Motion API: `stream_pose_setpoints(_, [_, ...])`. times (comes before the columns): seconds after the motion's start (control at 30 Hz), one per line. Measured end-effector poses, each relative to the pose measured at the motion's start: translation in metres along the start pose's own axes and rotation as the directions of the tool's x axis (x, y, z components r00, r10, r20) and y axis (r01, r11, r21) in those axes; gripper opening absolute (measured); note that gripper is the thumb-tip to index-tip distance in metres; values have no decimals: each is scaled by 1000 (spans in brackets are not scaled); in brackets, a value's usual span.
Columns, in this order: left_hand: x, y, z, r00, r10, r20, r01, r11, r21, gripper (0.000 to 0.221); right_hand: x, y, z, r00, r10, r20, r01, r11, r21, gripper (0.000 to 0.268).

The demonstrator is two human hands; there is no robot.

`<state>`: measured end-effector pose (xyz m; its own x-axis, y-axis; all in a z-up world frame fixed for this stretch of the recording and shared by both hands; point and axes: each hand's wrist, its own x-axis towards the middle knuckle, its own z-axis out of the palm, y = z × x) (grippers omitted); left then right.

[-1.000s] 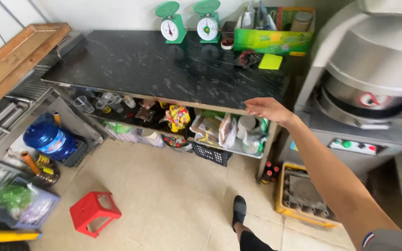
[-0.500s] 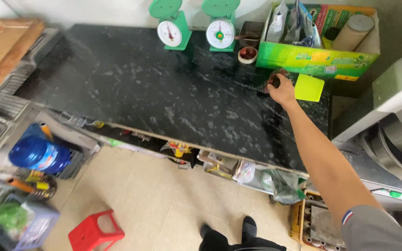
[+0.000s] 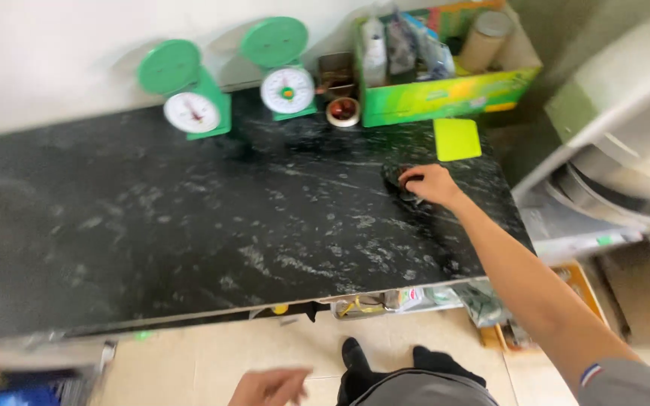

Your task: The recorder wipes down a prep counter with a cloth and then rinses a metal pot in a sink.

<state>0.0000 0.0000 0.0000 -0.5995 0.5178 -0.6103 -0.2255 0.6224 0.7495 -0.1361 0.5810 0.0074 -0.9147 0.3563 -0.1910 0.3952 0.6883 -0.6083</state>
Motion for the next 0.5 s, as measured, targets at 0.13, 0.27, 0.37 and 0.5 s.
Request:
stream_pose_setpoints(0.13, [61,132,-14,977,163,137,-164,986,-8,33,-63,58,-18,983,176,50,-138,532,836,40])
stream_pose_setpoints(0.27, [112,207,15,896,309,319,-349,934,77,36,-170,106,-54,985,140,-102,88,102,991,46])
stream_pose_setpoints(0.37, [142,238,64,826,269,495,-358,929,94,42,-265,121,-82,960,192,-205,226,-94,970,48])
stream_pose_setpoints(0.5, [155,262,155,644,350,680,-418,906,-70,47,-387,169,-83,872,352,-339,452,-314,835,43])
